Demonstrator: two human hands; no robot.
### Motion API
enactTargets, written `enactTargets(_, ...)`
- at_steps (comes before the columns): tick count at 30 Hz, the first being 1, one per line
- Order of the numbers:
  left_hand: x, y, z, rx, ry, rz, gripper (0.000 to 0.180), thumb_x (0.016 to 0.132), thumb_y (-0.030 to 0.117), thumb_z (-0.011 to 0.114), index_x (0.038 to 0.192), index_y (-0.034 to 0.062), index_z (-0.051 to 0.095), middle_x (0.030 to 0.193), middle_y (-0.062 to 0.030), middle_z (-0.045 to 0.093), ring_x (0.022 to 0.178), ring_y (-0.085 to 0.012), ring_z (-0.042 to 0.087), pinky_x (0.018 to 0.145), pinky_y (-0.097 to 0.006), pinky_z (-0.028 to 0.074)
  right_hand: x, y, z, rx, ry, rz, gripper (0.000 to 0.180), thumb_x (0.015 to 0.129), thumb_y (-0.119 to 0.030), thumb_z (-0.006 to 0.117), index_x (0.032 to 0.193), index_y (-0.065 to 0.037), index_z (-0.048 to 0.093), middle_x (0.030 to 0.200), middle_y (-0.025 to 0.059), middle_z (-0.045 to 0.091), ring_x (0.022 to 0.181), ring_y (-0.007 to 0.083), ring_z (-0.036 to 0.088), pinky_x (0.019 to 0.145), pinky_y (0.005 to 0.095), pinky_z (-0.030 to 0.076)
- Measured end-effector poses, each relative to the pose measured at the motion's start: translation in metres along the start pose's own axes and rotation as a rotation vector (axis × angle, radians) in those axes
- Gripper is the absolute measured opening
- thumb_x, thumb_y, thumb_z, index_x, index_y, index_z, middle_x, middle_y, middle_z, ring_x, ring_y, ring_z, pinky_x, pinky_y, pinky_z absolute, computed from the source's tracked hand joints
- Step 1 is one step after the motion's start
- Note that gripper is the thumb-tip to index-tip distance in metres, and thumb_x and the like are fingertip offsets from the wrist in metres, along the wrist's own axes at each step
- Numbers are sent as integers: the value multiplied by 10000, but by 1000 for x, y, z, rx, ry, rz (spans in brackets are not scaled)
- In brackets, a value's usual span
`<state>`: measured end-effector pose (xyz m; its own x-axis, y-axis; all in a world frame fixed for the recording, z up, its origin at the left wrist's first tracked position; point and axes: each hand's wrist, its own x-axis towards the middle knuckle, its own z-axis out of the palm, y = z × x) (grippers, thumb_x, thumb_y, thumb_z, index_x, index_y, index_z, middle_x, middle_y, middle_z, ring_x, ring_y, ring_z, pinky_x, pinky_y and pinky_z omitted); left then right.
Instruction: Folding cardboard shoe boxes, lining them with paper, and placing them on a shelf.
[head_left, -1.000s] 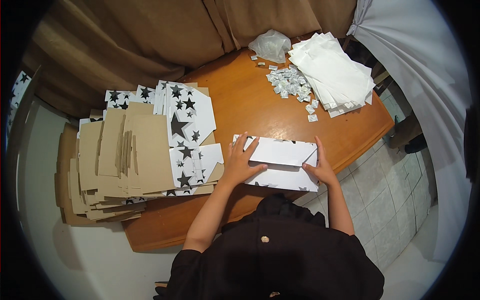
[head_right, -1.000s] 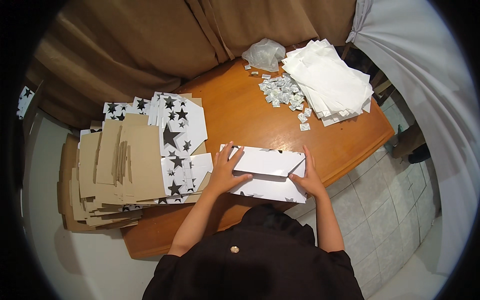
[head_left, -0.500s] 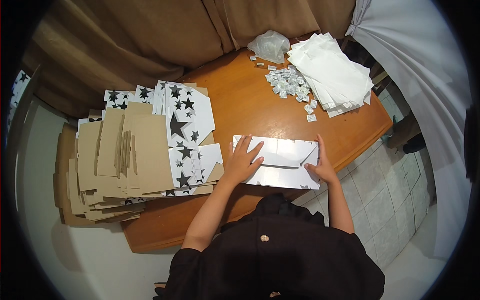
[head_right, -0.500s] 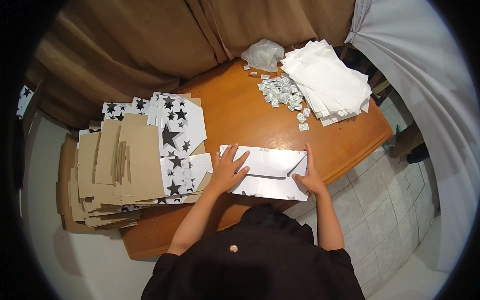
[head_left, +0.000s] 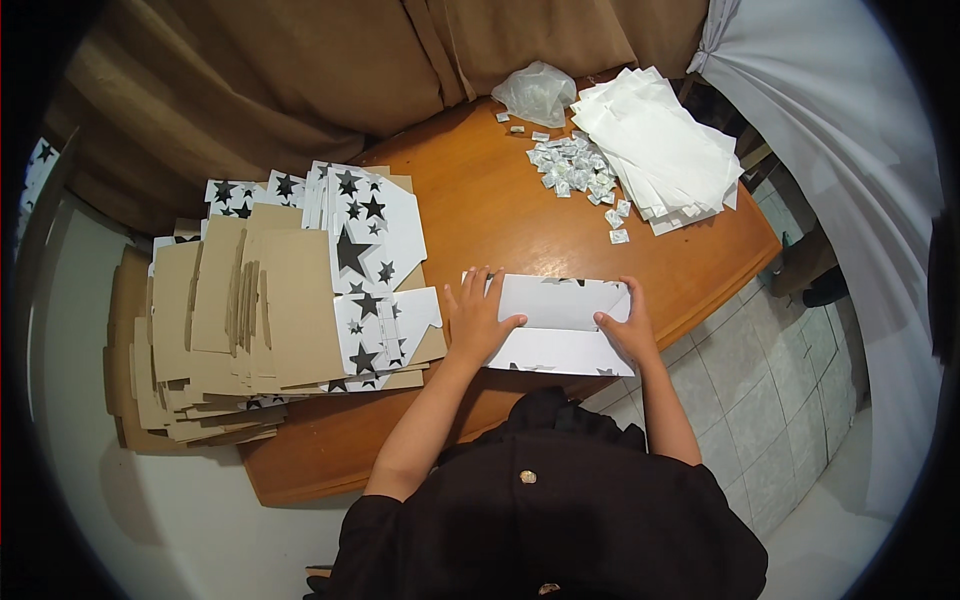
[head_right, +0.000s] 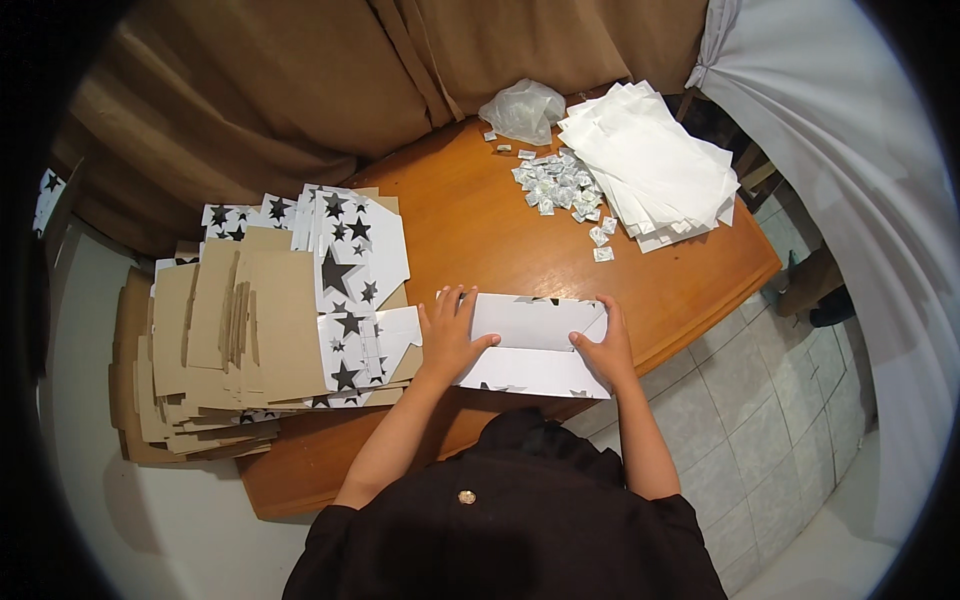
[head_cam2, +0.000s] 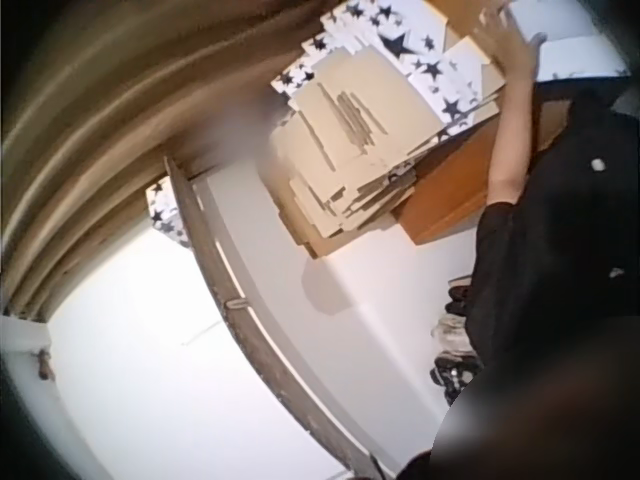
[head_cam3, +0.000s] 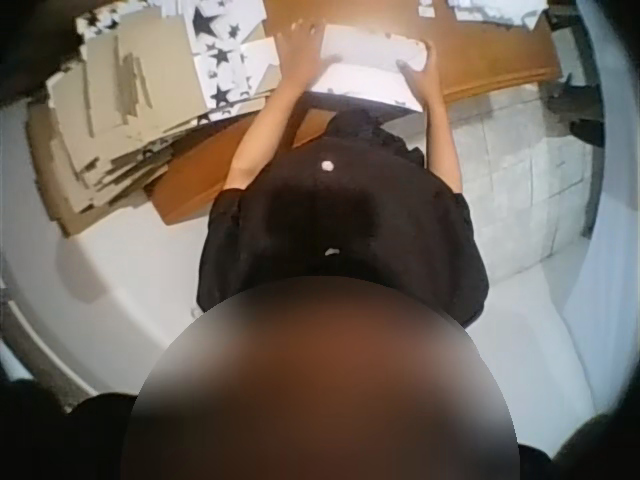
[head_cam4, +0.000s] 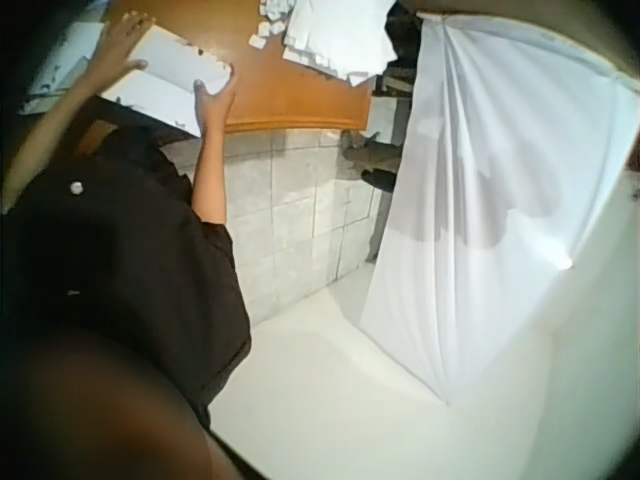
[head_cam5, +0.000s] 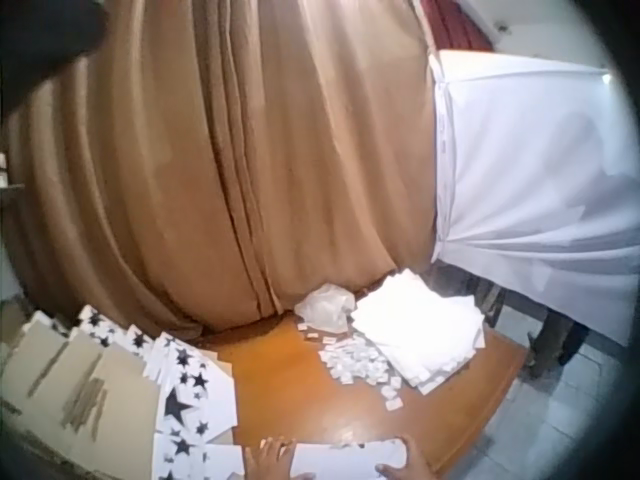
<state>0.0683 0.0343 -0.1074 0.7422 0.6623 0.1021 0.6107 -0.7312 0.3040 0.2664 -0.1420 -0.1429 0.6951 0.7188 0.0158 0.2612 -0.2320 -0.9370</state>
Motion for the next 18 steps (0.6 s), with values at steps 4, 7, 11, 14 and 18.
enactTargets(4,2,4,-12,35,-17,15,793,710,455,701,1352,102,399,1375,-146,376,1322,-310,290,1038,-618,147,0,-2,-3,-17,-5,-28,695,688,-109,733,1280,-49,374,1244,182,444,1174,302,433,979,364,358)
enactTargets(7,0,-11,-17,-88,41,-29,699,771,446,646,1337,105,418,1373,-156,383,1299,-310,326,1025,-614,174,0,-3,-6,161,58,-25,632,778,-199,681,1298,-48,356,1272,160,430,1164,278,439,968,351,365)
enactTargets(11,-1,-60,-13,-459,272,-257,603,881,506,457,1316,89,440,1316,-175,457,1217,-326,428,1002,-567,241,6,16,-32,323,84,349,594,911,-486,425,1279,-19,437,1118,151,542,1065,241,495,947,320,357)
enactTargets(14,0,-69,-27,-282,-117,-536,685,909,586,292,1193,16,545,1172,-218,563,1123,-359,507,968,-481,325,12,51,-47,65,-113,329,748,923,-612,241,1138,18,583,977,173,634,954,250,571,847,334,429)
enactTargets(18,-2,-103,2,-575,-421,-605,815,907,631,171,1001,-35,630,1008,-256,620,1017,-387,561,930,-410,384,19,-8,-42,-58,-248,478,819,892,-669,225,1119,29,589,1033,182,623,933,267,574,753,355,462)
